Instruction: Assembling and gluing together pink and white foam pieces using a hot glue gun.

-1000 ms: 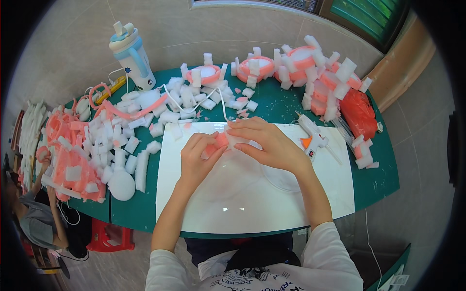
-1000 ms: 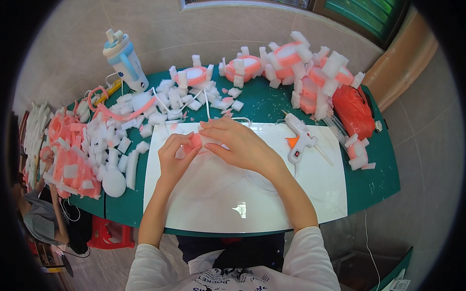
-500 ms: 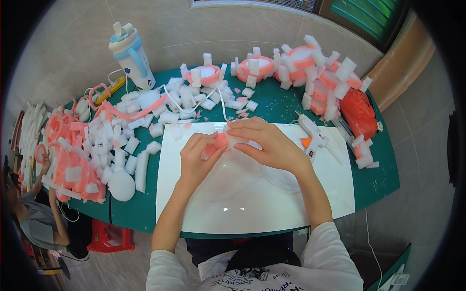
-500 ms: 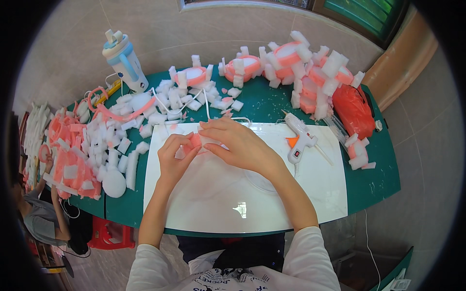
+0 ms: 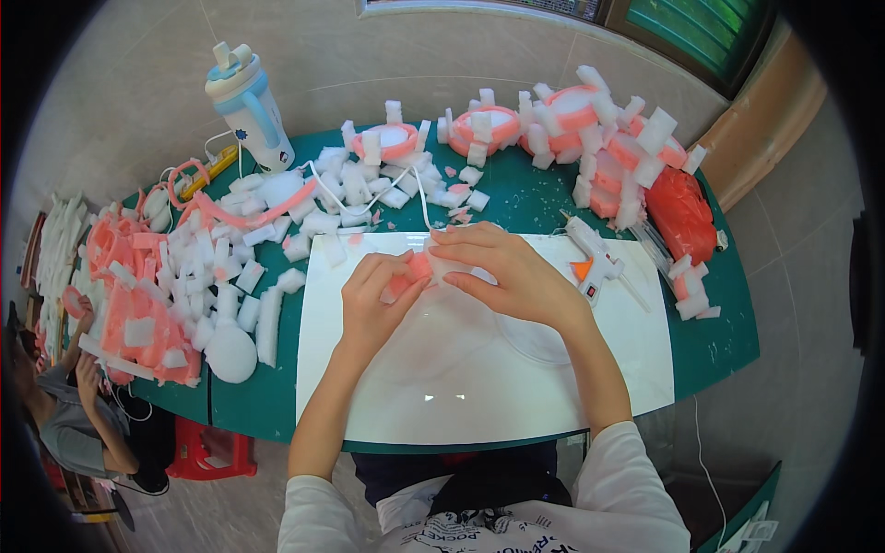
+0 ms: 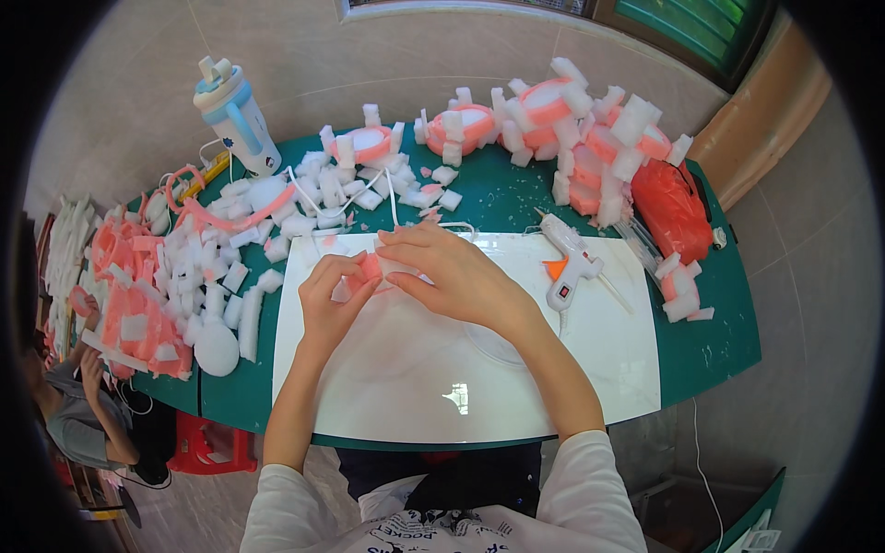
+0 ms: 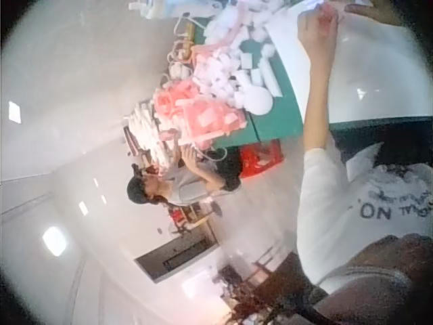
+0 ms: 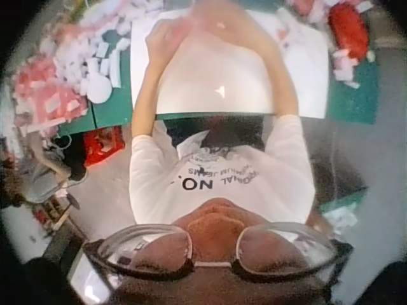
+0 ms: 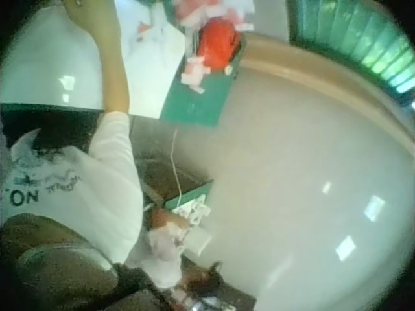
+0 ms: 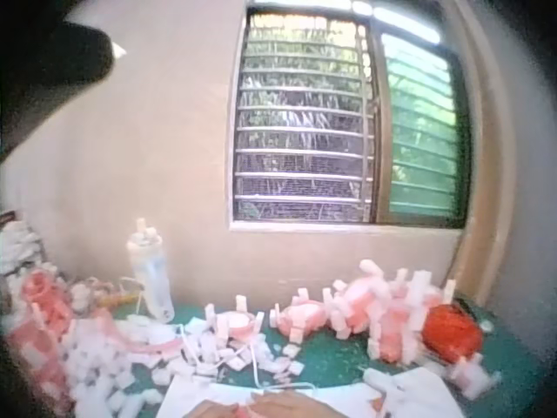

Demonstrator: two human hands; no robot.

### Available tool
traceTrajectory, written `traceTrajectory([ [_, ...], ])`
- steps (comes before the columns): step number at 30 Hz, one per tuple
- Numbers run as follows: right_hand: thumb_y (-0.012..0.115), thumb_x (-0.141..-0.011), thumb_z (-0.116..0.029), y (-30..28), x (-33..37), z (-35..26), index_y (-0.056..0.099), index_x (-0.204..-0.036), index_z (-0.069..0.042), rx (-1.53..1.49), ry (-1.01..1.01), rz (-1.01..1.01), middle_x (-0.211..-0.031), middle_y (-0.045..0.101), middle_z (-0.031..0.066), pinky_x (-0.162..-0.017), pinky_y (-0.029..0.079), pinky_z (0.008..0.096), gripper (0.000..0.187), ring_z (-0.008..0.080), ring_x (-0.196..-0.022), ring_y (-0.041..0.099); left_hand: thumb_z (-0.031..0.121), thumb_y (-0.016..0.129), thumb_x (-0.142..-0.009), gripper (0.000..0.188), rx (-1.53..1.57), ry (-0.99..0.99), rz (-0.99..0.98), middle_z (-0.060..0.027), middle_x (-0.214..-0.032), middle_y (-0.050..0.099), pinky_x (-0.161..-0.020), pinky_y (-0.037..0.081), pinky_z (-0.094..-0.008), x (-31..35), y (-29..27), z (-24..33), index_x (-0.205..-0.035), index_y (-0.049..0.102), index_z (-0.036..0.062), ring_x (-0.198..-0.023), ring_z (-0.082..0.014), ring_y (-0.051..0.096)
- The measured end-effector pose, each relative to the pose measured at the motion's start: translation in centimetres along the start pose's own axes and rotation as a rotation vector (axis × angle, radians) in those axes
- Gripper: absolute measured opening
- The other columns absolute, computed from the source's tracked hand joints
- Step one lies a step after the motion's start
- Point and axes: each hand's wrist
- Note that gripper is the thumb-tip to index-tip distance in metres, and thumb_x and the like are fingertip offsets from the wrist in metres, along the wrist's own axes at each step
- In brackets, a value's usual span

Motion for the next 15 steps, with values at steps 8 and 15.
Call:
traceTrajectory([
  [8, 0.061, -0.082, -0.017, -0.08, -0.06, -0.18, 0.061, -0.109, -0.005, -0.003, 0.01, -0.003, -0.118, 0.058, 0.0088, -0.095, 0.039, 0.0357, 0.029, 0.026, -0.109, 0.051, 0.0, 0.075, -0.065, 0.021, -0.007, 0.003, 0.006, -0.009, -0.077, 0.06, -0.07, 0.048, -0.0297, 0.04, 0.06, -0.06, -0.076, 0.057, 0.0019, -0.089, -0.0248, 0.064],
  [15, 0.06, -0.083, -0.019, -0.08, -0.03, -0.09, 0.06, -0.108, -0.004, 0.003, -0.003, -0.005, -0.118, 0.057, 0.0095, -0.094, 0.04, 0.0365, 0.029, 0.0269, -0.11, 0.051, 0.0, 0.075, -0.065, 0.022, -0.003, -0.001, 0.005, -0.0094, -0.077, 0.061, -0.07, 0.048, -0.0299, -0.04, 0.01, 0.07, -0.076, 0.057, 0.0019, -0.087, -0.0245, 0.064],
])
Point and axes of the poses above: each hand's wrist, its own x-axis away from the middle knuckle, its own y-axis out of the palm, z = x × y
